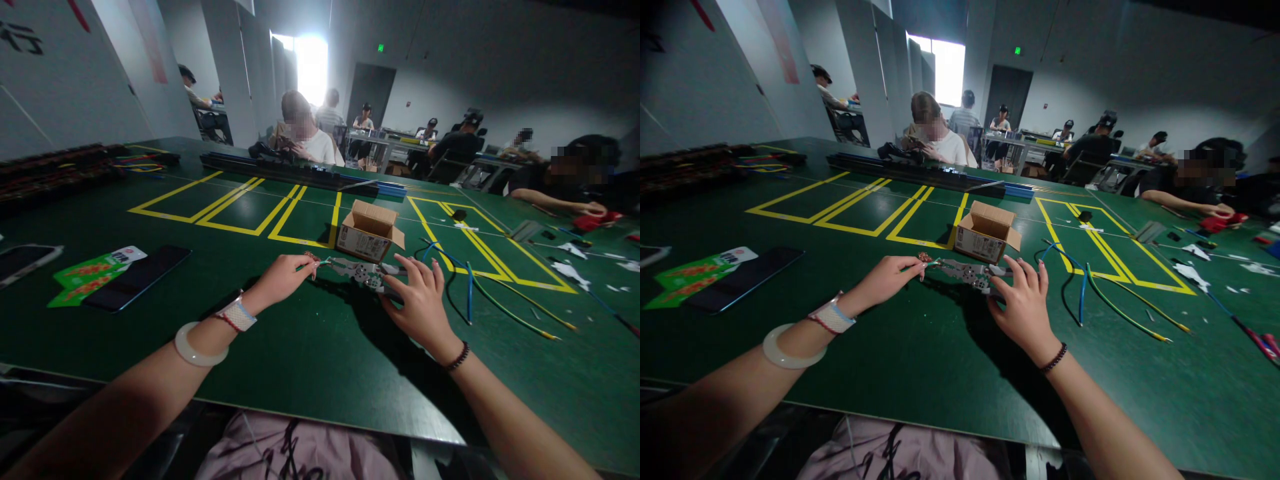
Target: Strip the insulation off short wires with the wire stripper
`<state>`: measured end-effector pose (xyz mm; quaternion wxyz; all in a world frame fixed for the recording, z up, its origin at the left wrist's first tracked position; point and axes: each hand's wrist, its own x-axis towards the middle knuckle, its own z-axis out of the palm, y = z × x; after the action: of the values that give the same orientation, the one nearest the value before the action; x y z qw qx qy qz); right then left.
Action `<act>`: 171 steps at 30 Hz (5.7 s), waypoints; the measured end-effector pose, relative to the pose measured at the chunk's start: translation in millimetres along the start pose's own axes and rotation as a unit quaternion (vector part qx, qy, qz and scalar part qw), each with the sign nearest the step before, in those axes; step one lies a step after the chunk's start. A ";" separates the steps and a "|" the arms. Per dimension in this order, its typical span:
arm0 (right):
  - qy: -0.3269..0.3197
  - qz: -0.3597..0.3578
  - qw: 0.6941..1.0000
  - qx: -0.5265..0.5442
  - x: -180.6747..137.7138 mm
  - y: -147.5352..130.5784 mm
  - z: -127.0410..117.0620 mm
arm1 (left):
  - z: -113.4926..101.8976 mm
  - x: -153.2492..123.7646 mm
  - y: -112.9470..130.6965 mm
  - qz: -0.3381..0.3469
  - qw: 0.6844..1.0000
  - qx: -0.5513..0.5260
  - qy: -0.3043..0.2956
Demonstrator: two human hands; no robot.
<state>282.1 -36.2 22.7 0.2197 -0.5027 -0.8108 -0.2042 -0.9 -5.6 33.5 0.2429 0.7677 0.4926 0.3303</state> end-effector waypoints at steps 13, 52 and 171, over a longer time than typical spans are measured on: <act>0.054 -0.038 0.998 -0.024 2.1 2.2 -5.2 | -2.1 1.4 -5.0 0.001 0.999 0.024 -0.038; 0.077 -0.054 0.995 -0.035 1.2 7.9 -0.3 | -3.5 2.4 0.1 -0.002 0.999 -0.040 0.002; 0.104 -0.080 0.991 -0.021 0.3 5.4 -3.1 | 4.2 1.3 -4.4 -0.015 1.000 -0.021 -0.007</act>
<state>287.3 -35.5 26.0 0.2752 -0.4165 -0.8167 -0.2895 -0.1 -2.8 28.0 0.2669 0.7575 0.4951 0.3315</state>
